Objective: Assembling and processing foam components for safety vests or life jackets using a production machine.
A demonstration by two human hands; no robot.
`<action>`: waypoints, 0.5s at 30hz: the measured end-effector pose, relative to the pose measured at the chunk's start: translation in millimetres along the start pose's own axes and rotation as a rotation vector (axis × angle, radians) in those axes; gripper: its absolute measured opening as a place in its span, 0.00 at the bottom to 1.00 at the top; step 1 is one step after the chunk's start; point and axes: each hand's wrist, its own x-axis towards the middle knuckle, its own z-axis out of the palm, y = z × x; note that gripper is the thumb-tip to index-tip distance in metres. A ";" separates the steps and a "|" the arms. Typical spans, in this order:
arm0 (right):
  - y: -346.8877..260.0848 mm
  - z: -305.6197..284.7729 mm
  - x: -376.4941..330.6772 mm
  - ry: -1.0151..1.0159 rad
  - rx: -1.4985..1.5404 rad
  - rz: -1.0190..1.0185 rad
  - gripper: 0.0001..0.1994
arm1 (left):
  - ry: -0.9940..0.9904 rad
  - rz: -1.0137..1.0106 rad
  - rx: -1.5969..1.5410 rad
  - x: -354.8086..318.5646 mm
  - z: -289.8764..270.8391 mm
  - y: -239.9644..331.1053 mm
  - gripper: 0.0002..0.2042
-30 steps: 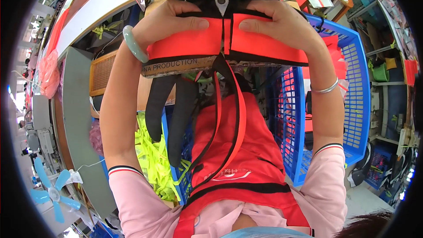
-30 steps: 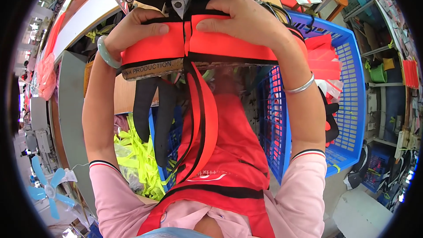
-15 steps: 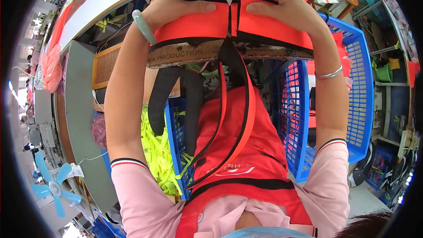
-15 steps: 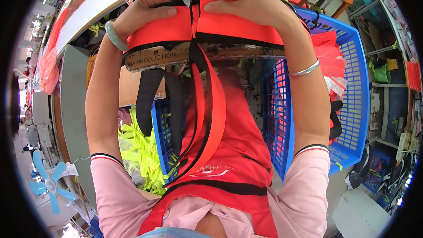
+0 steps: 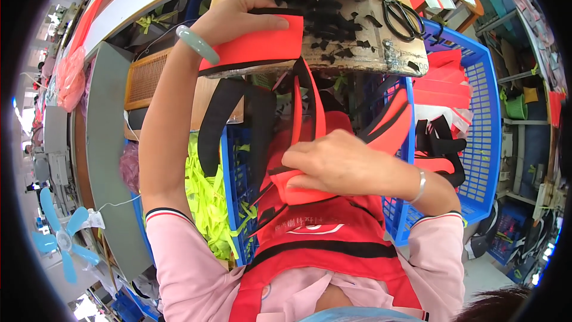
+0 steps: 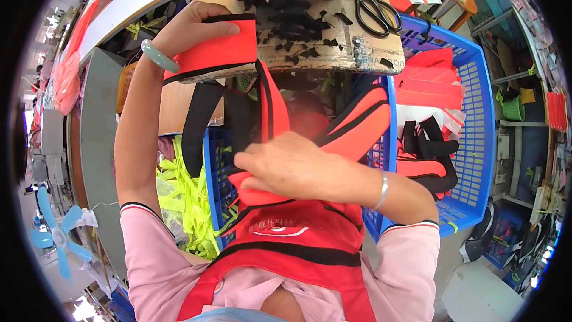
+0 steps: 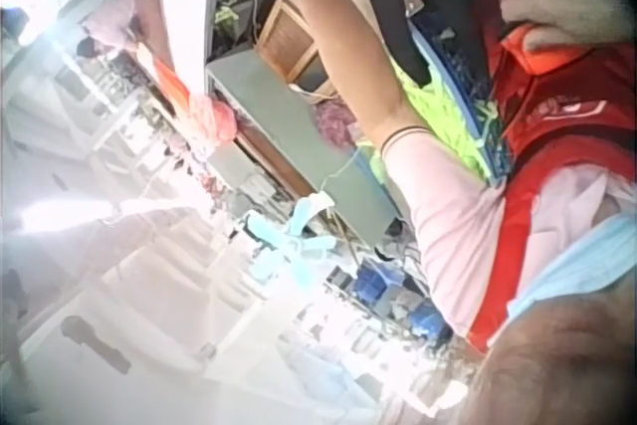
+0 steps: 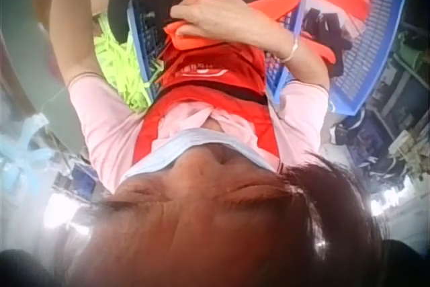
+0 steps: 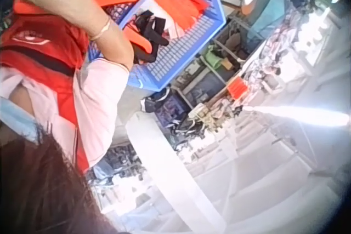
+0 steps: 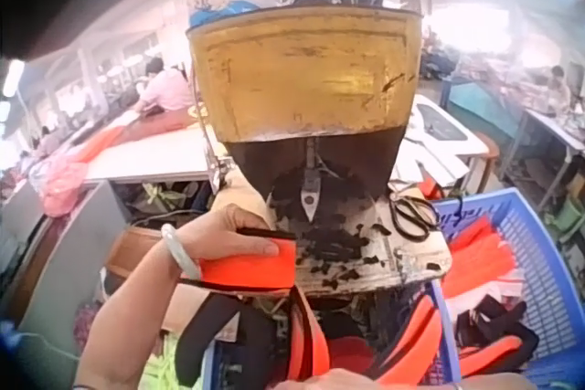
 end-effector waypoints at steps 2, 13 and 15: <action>23.8 18.5 -13.9 -0.078 -0.072 0.142 0.15 | -0.041 -0.020 -0.005 -10.0 -0.7 12.2 0.23; 27.0 -19.3 -51.6 0.440 -0.201 0.298 0.14 | 0.003 0.149 -0.012 -73.4 31.6 39.8 0.13; 27.5 -1.0 -22.6 0.581 -0.423 0.092 0.13 | 0.000 0.185 -0.044 -84.9 29.0 53.4 0.13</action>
